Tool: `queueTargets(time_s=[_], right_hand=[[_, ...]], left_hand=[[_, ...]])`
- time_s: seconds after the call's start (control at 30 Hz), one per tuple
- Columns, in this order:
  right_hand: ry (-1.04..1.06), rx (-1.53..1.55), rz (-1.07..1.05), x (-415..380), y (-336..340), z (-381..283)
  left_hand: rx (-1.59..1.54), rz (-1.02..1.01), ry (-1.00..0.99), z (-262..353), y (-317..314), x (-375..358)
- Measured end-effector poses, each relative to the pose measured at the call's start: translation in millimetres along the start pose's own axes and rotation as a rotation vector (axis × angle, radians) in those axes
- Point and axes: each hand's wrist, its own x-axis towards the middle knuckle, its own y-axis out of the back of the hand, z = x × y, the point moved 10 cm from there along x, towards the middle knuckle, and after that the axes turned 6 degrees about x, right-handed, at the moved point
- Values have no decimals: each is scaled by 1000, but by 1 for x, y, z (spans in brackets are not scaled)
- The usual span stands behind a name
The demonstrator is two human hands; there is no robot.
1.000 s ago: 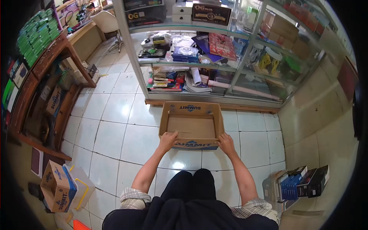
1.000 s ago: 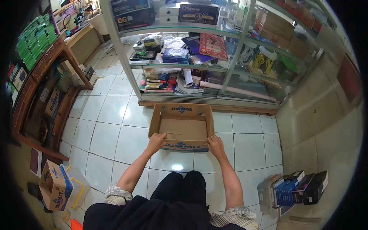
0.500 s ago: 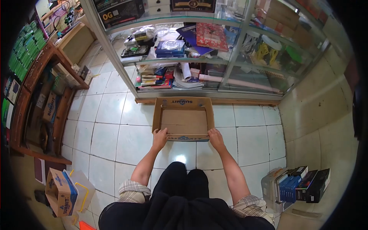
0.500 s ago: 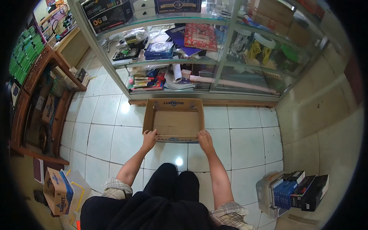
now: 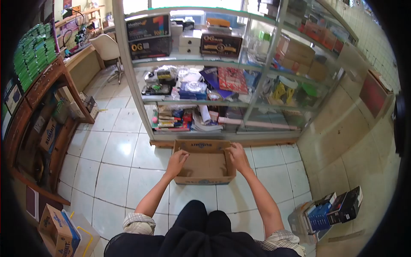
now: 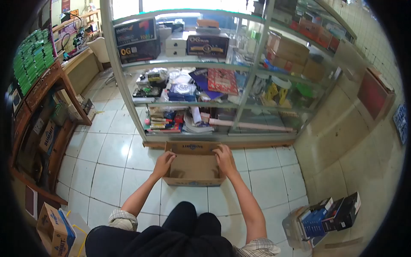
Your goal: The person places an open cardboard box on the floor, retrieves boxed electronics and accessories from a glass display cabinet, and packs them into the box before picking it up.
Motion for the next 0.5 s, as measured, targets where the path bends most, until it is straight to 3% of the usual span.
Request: queueTargets(time_s=[0.23, 0.3, 0.37, 0.47, 0.5], right_hand=[[252, 63, 248, 157, 102, -85], [316, 61, 344, 196, 123, -97], [326, 75, 413, 236, 129, -97], [287, 97, 546, 287, 132, -82], [259, 109, 613, 300, 134, -73]], left_hand=[[-234, 297, -268, 136, 130, 143], [-266, 357, -389, 167, 140, 177], [-266, 295, -406, 190, 136, 214], [-102, 352, -484, 214, 127, 273], [43, 460, -488, 217, 125, 290]])
